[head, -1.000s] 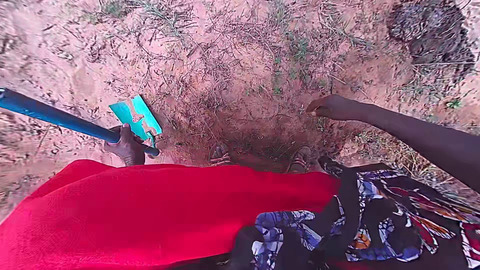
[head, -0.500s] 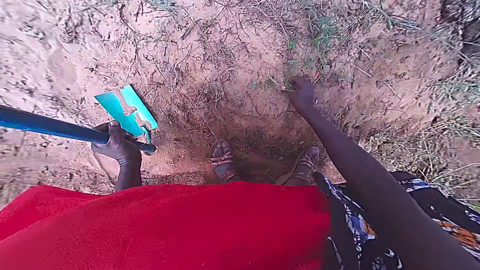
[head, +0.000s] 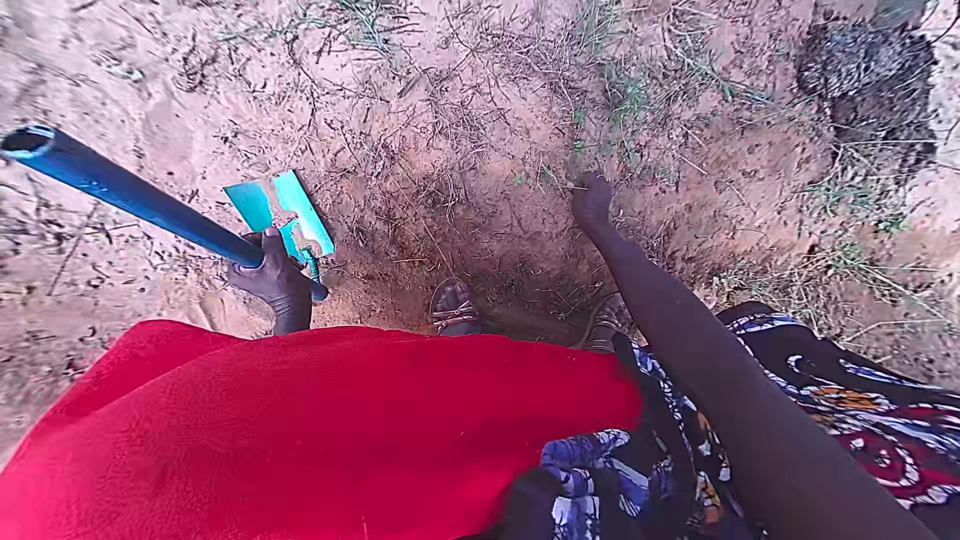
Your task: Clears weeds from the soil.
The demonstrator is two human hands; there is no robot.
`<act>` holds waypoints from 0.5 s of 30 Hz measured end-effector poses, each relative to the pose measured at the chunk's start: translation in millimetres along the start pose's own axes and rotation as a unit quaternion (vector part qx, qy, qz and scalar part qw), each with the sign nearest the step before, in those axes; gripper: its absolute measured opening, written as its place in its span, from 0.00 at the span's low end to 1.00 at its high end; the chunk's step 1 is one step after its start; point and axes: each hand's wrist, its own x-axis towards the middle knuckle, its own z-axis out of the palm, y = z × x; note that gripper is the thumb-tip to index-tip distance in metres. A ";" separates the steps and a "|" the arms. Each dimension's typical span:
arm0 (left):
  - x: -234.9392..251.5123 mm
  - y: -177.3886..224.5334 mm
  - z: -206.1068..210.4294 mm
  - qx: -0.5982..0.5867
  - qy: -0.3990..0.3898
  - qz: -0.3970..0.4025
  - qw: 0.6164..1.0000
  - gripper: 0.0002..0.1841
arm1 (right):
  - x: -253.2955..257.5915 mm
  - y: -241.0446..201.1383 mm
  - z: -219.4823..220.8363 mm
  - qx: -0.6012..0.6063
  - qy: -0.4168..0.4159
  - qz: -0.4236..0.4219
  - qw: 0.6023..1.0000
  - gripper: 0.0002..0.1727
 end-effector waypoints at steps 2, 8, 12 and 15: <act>0.9 0.3 -0.9 0.004 -0.004 -0.011 1.000 0.08 | -7.1 -4.8 0.9 0.015 0.011 0.041 0.999 0.16; 5.0 4.0 -1.6 -0.012 0.031 -0.009 0.999 0.07 | -17.0 -5.1 3.8 0.052 0.027 0.083 0.995 0.19; -2.0 3.2 -1.7 0.000 0.029 -0.004 1.000 0.07 | -35.0 11.9 -3.7 0.029 0.032 0.059 0.997 0.19; 1.2 3.3 0.6 0.006 0.012 0.001 1.000 0.06 | -41.2 31.9 -14.8 0.073 0.059 0.039 0.995 0.18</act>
